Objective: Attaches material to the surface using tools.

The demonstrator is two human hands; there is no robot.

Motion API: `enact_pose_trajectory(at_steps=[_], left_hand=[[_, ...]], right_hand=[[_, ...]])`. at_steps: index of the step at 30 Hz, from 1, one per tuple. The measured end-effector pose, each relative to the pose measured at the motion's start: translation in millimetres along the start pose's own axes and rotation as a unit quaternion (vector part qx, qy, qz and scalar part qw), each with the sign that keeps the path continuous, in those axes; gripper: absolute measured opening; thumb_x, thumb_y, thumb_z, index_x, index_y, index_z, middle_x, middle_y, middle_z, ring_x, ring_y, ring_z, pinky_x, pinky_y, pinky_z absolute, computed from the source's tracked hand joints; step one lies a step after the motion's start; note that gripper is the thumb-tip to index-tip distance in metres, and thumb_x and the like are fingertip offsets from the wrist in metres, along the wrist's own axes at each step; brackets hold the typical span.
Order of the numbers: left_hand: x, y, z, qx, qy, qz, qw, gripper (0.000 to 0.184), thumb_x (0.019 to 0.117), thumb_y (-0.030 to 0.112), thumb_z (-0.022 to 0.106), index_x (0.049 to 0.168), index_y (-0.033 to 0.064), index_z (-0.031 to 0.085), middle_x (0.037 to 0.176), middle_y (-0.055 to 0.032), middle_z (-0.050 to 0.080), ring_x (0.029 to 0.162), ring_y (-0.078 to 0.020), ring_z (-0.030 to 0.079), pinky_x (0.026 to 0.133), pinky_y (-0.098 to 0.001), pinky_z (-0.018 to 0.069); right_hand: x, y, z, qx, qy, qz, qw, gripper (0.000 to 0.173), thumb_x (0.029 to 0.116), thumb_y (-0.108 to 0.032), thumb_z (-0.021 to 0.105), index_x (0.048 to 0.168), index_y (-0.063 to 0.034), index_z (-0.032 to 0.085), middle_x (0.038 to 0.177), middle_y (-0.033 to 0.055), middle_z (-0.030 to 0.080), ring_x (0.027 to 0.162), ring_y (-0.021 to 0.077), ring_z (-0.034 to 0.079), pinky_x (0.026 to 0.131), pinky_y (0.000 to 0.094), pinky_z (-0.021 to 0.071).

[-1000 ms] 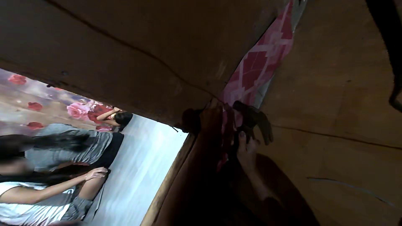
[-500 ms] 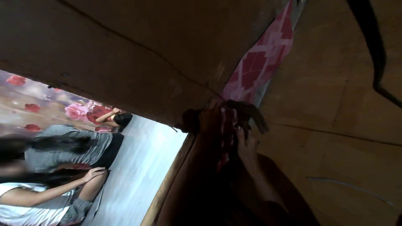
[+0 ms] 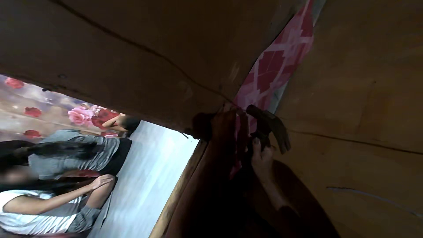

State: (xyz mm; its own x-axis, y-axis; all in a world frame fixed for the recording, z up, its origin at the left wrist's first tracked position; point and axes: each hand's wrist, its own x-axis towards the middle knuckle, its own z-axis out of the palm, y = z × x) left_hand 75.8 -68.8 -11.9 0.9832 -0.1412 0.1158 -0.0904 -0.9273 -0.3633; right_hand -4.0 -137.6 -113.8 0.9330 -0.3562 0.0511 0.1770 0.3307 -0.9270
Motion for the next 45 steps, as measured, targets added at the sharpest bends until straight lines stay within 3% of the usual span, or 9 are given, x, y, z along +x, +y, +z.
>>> enact_pose_trajectory(at_steps=[3, 9, 14, 20, 24, 29, 35, 40, 45], left_hand=[[1, 2, 2, -0.01, 0.036, -0.008, 0.999, 0.016, 0.0979, 0.014, 0.061, 0.104, 0.0061, 0.074, 0.084, -0.0175, 0.072, 0.077, -0.0389, 0.071, 0.062, -0.0542, 0.0547], [4, 5, 2, -0.019, 0.044, -0.027, 0.998, 0.018, 0.0984, 0.012, 0.06, 0.101, 0.0026, 0.075, 0.086, -0.0197, 0.072, 0.078, -0.039, 0.072, 0.064, -0.0528, 0.0551], [2, 8, -5, -0.003, -0.004, -0.035, 0.999, 0.021, 0.1004, 0.018, 0.058, 0.103, 0.0043, 0.074, 0.083, -0.0186, 0.072, 0.08, -0.0398, 0.071, 0.067, -0.0548, 0.0543], [3, 4, 7, -0.01, 0.067, -0.013, 0.998, 0.017, 0.0982, 0.012, 0.06, 0.098, 0.0034, 0.075, 0.079, -0.0175, 0.071, 0.072, -0.038, 0.07, 0.06, -0.0519, 0.0532], [2, 6, 0, -0.017, 0.047, -0.018, 0.999, 0.016, 0.0978, 0.012, 0.062, 0.103, 0.003, 0.074, 0.09, -0.0189, 0.071, 0.078, -0.0392, 0.071, 0.063, -0.0534, 0.0547], [4, 7, -7, -0.016, -0.022, -0.041, 0.999, 0.018, 0.098, 0.013, 0.059, 0.101, 0.003, 0.075, 0.091, -0.0201, 0.073, 0.085, -0.0411, 0.071, 0.069, -0.057, 0.0547], [4, 9, -9, -0.019, -0.055, -0.051, 0.997, 0.022, 0.1011, 0.017, 0.057, 0.107, 0.0035, 0.074, 0.093, -0.0208, 0.073, 0.089, -0.042, 0.07, 0.075, -0.0573, 0.0531], [6, 10, -10, -0.013, -0.063, -0.062, 0.996, 0.023, 0.102, 0.017, 0.055, 0.107, 0.0044, 0.073, 0.093, -0.0196, 0.073, 0.09, -0.04, 0.071, 0.074, -0.0557, 0.0543], [6, 12, -10, -0.016, -0.068, -0.071, 0.995, 0.024, 0.1015, 0.017, 0.056, 0.114, 0.0047, 0.072, 0.094, -0.0204, 0.073, 0.089, -0.0408, 0.071, 0.074, -0.0559, 0.0543]], right_hand=[[14, -7, -6, -0.081, -0.03, 0.033, 0.996, 0.04, 0.1053, -0.025, 0.052, 0.107, 0.0129, 0.066, 0.076, 0.0091, 0.065, 0.067, 0.0082, 0.063, 0.066, 0.0274, 0.0546], [9, -13, -9, 0.102, 0.009, -0.014, 0.995, 0.029, 0.1065, -0.015, 0.045, 0.11, 0.01, 0.057, 0.072, -0.0069, 0.064, 0.059, -0.0016, 0.061, 0.057, 0.0177, 0.0567], [14, -8, -7, -0.037, -0.041, 0.046, 0.997, 0.037, 0.1062, -0.025, 0.051, 0.108, 0.0095, 0.064, 0.073, 0.0032, 0.063, 0.061, 0.0031, 0.061, 0.061, 0.0228, 0.0556], [10, -17, -13, 0.054, 0.005, 0.007, 0.999, 0.033, 0.1067, -0.018, 0.045, 0.113, 0.0114, 0.058, 0.071, -0.006, 0.063, 0.058, -0.0031, 0.06, 0.057, 0.0163, 0.0557], [18, -12, -11, -0.075, -0.057, 0.021, 0.995, 0.041, 0.1059, -0.027, 0.051, 0.107, 0.011, 0.066, 0.075, 0.0084, 0.064, 0.064, 0.0104, 0.063, 0.063, 0.0298, 0.0559], [14, -20, -13, 0.079, -0.014, -0.01, 0.997, 0.032, 0.1072, -0.018, 0.044, 0.112, 0.0105, 0.057, 0.071, -0.0052, 0.063, 0.058, -0.0005, 0.061, 0.055, 0.0188, 0.0566], [22, -12, -10, -0.071, -0.058, 0.063, 0.994, 0.041, 0.1074, -0.027, 0.049, 0.114, 0.0104, 0.063, 0.077, 0.0079, 0.065, 0.064, 0.0093, 0.063, 0.063, 0.0293, 0.0566], [12, -18, -10, 0.059, 0.01, -0.007, 0.998, 0.033, 0.1075, -0.019, 0.044, 0.112, 0.0105, 0.059, 0.073, -0.0038, 0.064, 0.059, -0.0005, 0.061, 0.057, 0.0186, 0.0569], [19, -11, -7, -0.113, -0.047, 0.013, 0.992, 0.041, 0.106, -0.026, 0.051, 0.116, 0.0114, 0.065, 0.084, 0.0157, 0.068, 0.075, 0.0177, 0.067, 0.072, 0.0355, 0.0571]])
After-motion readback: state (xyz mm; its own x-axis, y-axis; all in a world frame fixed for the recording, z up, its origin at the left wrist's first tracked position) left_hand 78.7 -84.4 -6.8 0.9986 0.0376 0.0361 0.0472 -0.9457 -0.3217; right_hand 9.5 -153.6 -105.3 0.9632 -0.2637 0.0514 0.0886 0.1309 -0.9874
